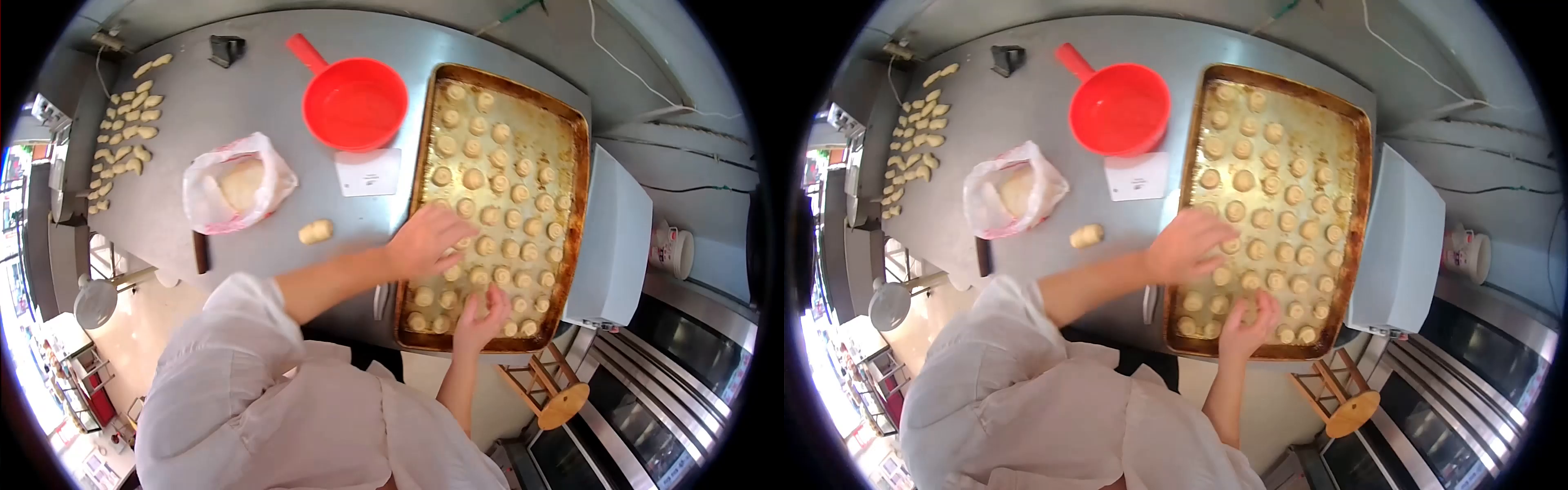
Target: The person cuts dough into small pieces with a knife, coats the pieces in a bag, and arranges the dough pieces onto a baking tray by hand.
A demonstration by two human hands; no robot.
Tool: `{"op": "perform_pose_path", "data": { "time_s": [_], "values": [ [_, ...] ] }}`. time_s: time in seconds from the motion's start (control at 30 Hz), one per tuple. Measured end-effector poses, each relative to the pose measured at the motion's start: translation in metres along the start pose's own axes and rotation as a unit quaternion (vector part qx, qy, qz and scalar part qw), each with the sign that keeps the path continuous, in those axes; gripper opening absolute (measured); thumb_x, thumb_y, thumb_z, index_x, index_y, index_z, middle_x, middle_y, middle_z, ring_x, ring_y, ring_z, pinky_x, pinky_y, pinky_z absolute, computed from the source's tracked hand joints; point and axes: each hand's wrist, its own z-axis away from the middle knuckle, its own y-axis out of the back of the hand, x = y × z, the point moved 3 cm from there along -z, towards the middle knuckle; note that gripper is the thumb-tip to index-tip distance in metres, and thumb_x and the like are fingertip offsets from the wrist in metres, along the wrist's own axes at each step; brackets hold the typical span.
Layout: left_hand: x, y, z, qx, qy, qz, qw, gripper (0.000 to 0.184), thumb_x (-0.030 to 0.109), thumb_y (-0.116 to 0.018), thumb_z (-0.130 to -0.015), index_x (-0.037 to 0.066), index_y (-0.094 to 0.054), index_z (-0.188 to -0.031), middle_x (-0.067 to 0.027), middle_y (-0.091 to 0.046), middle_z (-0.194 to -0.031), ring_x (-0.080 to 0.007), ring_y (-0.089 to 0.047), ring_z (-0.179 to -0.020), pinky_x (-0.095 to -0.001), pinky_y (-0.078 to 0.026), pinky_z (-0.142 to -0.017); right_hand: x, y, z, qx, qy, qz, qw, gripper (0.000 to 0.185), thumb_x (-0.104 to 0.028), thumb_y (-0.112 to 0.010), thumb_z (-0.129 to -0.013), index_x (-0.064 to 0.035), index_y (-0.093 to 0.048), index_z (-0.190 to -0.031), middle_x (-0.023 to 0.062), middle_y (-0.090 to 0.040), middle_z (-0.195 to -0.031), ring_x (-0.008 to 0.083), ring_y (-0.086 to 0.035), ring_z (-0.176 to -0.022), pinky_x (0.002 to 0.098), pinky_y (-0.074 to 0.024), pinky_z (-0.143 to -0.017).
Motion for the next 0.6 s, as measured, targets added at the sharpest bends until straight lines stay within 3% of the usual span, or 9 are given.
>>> {"op": "perform_pose_path", "data": {
  "time_s": [0.1,0.17,0.2,0.27,0.37,0.43,0.53,0.6],
  "values": [
    [-0.001,0.046,0.107,-0.002,0.073,-0.002,0.997,0.057,0.017,-0.077,-0.076,0.009,-0.059,-0.129,-0.0107,-0.064,-0.115,-0.0325,-0.06,-0.107,-0.0442,-0.046,-0.096,-0.069,-0.02,0.023,-0.09,0.004,-0.127,0.988,0.034,-0.002,-0.069,-0.084,-0.0018,-0.062,-0.117,0.013,-0.061,-0.109,0.0239,-0.06,-0.088,0.0341,-0.0497,-0.08],
    [-0.017,0.076,0.168,0.03,0.197,-0.055,0.978,0.064,0.017,-0.08,-0.074,0.008,-0.056,-0.133,-0.0131,-0.062,-0.122,-0.0344,-0.058,-0.113,-0.0447,-0.045,-0.1,-0.107,-0.049,0.027,-0.21,0.012,-0.155,0.965,0.035,-0.006,-0.071,-0.082,-0.0032,-0.062,-0.116,0.0153,-0.062,-0.111,0.0308,-0.059,-0.1,0.039,-0.0495,-0.084],
    [-0.026,0.09,0.186,0.038,0.197,-0.056,0.978,0.064,0.017,-0.08,-0.074,0.008,-0.056,-0.133,-0.0131,-0.062,-0.122,-0.0344,-0.058,-0.113,-0.0447,-0.045,-0.1,-0.125,-0.065,0.027,-0.262,0.023,-0.156,0.952,0.034,-0.006,-0.069,-0.083,-0.0037,-0.062,-0.116,0.015,-0.062,-0.112,0.0315,-0.059,-0.102,0.0398,-0.0496,-0.086],
    [-0.043,0.116,0.216,0.087,0.285,-0.101,0.949,0.068,0.019,-0.082,-0.072,0.006,-0.055,-0.133,-0.0143,-0.059,-0.127,-0.0358,-0.054,-0.119,-0.0448,-0.045,-0.1,-0.152,-0.101,0.027,-0.332,0.077,-0.139,0.93,0.037,-0.006,-0.067,-0.083,-0.0044,-0.061,-0.119,0.0151,-0.061,-0.116,0.0334,-0.059,-0.108,0.0418,-0.0491,-0.091],
    [-0.057,0.133,0.223,0.099,0.292,-0.168,0.936,0.071,0.02,-0.084,-0.07,0.004,-0.055,-0.133,-0.0139,-0.057,-0.127,-0.035,-0.053,-0.119,-0.0444,-0.046,-0.1,-0.181,-0.159,0.029,-0.346,0.216,-0.119,0.905,0.046,-0.002,-0.063,-0.081,-0.0051,-0.057,-0.126,0.0158,-0.059,-0.125,0.037,-0.056,-0.117,0.0445,-0.0478,-0.098],
    [-0.065,0.129,0.22,0.103,0.288,-0.167,0.937,0.07,0.02,-0.085,-0.068,0.004,-0.056,-0.13,-0.0138,-0.058,-0.124,-0.0345,-0.054,-0.117,-0.0442,-0.046,-0.099,-0.189,-0.186,0.033,-0.348,0.257,-0.106,0.895,0.053,0.0,-0.063,-0.077,-0.0056,-0.055,-0.13,0.017,-0.058,-0.125,0.0368,-0.056,-0.116,0.0444,-0.0479,-0.098],
    [-0.075,0.119,0.218,0.107,0.273,-0.168,0.941,0.063,0.018,-0.085,-0.067,0.003,-0.057,-0.122,-0.0133,-0.061,-0.118,-0.0342,-0.056,-0.113,-0.0444,-0.047,-0.097,-0.197,-0.2,0.035,-0.387,0.237,-0.062,0.889,0.049,-0.005,-0.067,-0.077,-0.0069,-0.059,-0.126,0.0176,-0.059,-0.122,0.0363,-0.059,-0.11,0.0423,-0.0492,-0.096],
    [-0.084,0.114,0.222,0.108,0.265,-0.17,0.943,0.057,0.016,-0.083,-0.069,0.003,-0.058,-0.118,-0.0129,-0.062,-0.114,-0.0345,-0.057,-0.111,-0.0447,-0.047,-0.095,-0.196,-0.201,0.04,-0.43,0.161,-0.024,0.888,0.045,-0.007,-0.07,-0.075,-0.0067,-0.063,-0.119,0.0183,-0.059,-0.12,0.0364,-0.06,-0.105,0.0422,-0.0504,-0.093]
  ]
}}
